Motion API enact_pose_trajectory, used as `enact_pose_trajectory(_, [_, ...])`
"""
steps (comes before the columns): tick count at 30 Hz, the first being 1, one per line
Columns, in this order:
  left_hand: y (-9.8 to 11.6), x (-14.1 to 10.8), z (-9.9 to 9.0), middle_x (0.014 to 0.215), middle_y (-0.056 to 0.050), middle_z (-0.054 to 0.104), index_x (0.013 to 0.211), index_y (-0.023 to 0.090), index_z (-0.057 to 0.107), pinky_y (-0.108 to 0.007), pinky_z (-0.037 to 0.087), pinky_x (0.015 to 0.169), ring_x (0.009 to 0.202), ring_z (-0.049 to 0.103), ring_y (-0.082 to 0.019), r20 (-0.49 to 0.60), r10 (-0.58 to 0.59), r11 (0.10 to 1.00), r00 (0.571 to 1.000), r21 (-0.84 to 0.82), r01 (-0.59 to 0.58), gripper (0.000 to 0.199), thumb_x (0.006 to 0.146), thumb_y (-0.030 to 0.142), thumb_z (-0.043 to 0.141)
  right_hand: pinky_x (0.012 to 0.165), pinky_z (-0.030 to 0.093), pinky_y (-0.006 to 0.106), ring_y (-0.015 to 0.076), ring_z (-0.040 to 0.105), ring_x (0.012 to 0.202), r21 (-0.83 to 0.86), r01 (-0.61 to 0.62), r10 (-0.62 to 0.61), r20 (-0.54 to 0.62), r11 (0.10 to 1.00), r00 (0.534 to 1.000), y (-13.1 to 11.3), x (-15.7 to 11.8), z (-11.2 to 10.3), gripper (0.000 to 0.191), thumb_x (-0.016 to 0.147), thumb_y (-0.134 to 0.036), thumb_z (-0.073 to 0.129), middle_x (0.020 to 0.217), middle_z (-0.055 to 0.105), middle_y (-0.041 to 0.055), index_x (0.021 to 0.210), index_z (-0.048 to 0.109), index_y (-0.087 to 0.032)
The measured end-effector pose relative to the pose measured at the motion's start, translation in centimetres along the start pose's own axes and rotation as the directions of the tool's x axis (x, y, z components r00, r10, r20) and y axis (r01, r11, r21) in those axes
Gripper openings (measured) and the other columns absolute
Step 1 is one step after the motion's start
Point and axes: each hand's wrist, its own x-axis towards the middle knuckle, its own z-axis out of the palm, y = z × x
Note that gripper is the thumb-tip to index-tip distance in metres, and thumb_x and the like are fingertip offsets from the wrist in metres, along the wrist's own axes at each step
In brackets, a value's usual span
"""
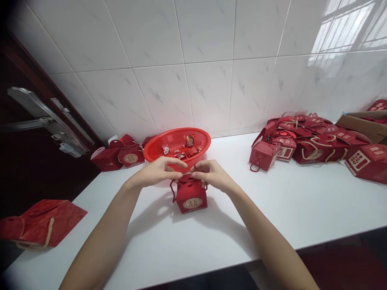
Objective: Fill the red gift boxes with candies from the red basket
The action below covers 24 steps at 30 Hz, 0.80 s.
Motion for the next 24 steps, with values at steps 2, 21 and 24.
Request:
enact_pose_trajectory(2, [0.0,0.1,-0.1,0.112,-0.009,0.071,0.101,0.017,0.073,-0.038,0.056,0.078,0.076,0.069,-0.019,-0.032,0.008,0.993,0.999,-0.115,-0.012,0.034,0.07,0.031,0.08,0.05,0.044,0.025,0.0088,0.054,0.051,-0.004,0.013,-0.013,0.001,1.0,1.0,-0.4,-0.1,-0.3,0.029,0.072,-0.036,0.077,0.078,0.068,0.0027,0.089,0.071,-0.014])
enact_pose_trajectory(21, [1.7,-1.0,2.2,0.133,-0.012,0.059,0.123,0.022,0.062,-0.049,0.05,0.101,0.127,0.054,-0.032,-0.17,0.208,0.775,0.963,-0.572,-0.268,0.05,0.077,0.026,0.079,0.065,0.05,0.029,0.014,0.062,0.062,-0.081,0.092,-0.095,-0.041,0.992,0.995,-3.8,0.9,1.5,0.043,0.067,-0.055,0.082,0.067,0.067,0.0024,0.07,0.065,-0.015])
enact_pose_trajectory(24, [1.7,-1.1,2.1,0.138,-0.013,0.056,0.126,0.024,0.06,-0.048,0.049,0.102,0.13,0.052,-0.032,-0.134,0.208,0.804,0.969,-0.541,-0.247,0.05,0.08,0.031,0.076,0.064,0.051,0.029,0.014,0.062,0.059,-0.039,0.093,-0.094,-0.032,0.995,0.995,-3.6,1.0,1.8,0.044,0.069,-0.057,0.08,0.064,0.067,0.0021,0.07,0.066,-0.015])
